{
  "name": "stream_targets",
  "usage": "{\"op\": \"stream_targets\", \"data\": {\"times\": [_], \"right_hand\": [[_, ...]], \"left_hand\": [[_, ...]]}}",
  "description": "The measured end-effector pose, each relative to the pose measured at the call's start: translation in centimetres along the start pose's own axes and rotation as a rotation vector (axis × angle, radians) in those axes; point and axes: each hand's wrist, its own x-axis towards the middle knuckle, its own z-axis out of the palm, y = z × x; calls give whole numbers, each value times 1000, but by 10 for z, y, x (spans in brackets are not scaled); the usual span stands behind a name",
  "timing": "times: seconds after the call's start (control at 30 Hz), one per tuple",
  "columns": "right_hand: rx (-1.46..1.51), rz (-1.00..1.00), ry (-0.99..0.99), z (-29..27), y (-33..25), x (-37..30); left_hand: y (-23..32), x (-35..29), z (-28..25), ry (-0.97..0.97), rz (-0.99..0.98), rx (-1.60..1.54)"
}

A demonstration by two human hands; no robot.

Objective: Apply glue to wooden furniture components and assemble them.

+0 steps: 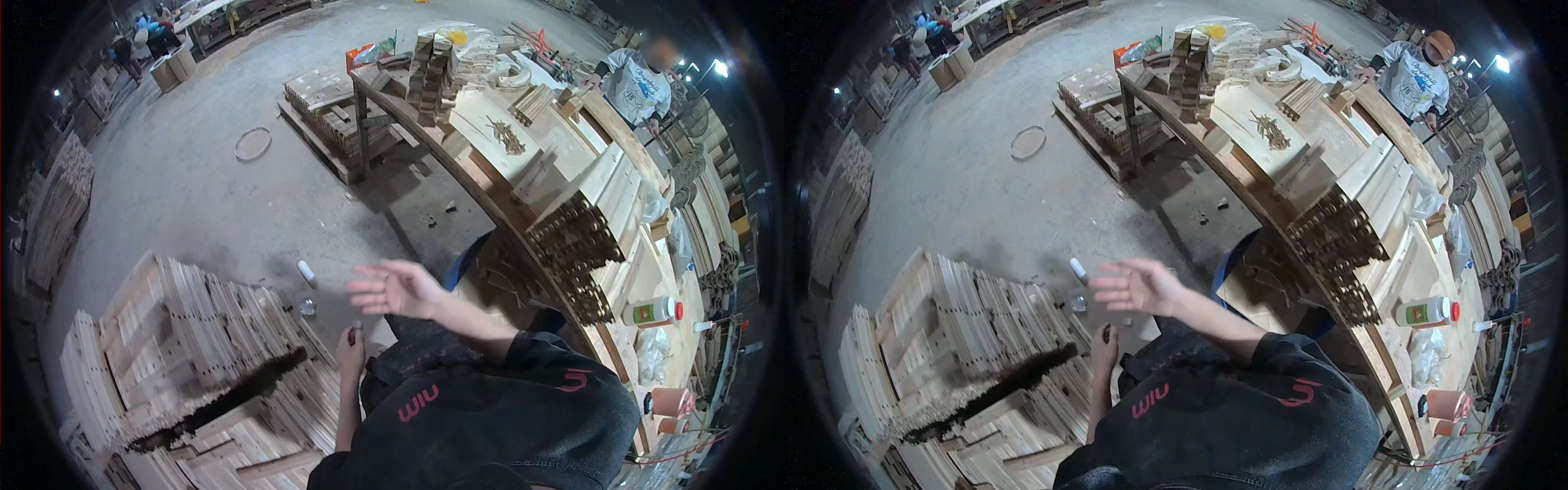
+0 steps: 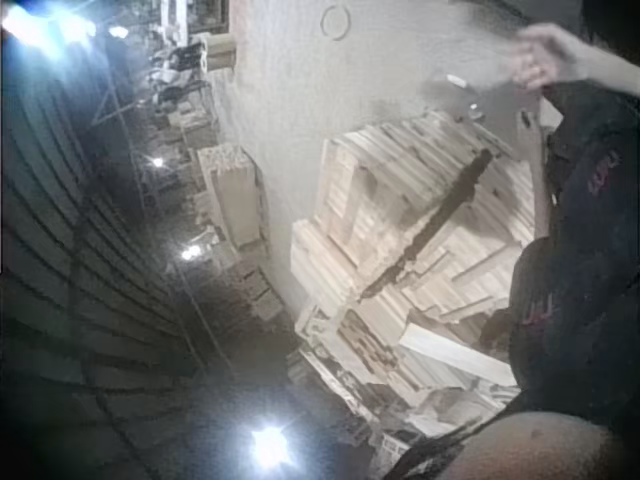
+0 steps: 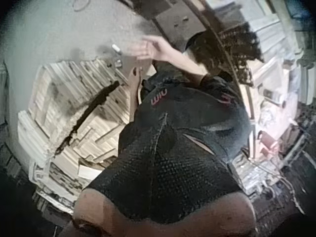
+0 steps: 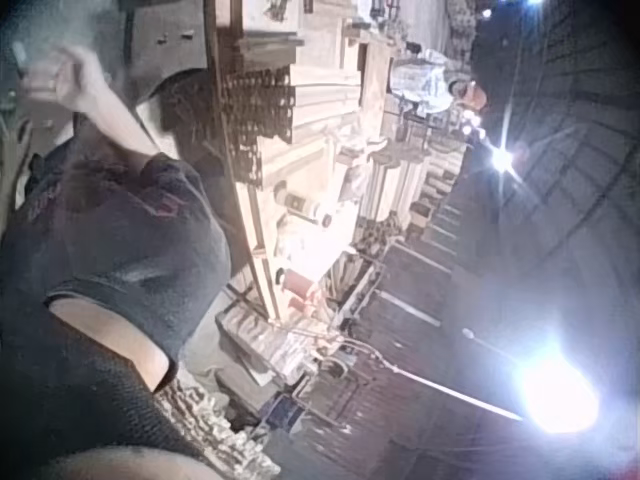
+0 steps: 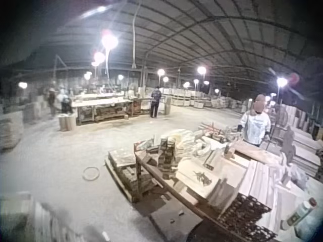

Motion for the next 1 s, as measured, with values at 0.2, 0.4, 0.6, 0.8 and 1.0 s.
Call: {"op": "stream_targets", "data": {"times": [0.2, 0.4, 0.6, 0.8, 1.0], "right_hand": [[-490, -681, 250, 7, -187, 39], [-1602, -1355, 1060, -35, -385, 80], [-1822, -1143, 1425, -31, -462, 114], [-1798, -978, 1554, -49, -492, 142], [-1417, -1286, 1355, -41, -478, 134]], "left_hand": [[33, 60, 1, -221, -16, 135], [67, 177, 11, -275, -110, 214], [187, 309, -3, -275, 65, 271], [272, 401, -14, -418, 271, 216], [361, 466, -5, -856, 385, 207]]}}
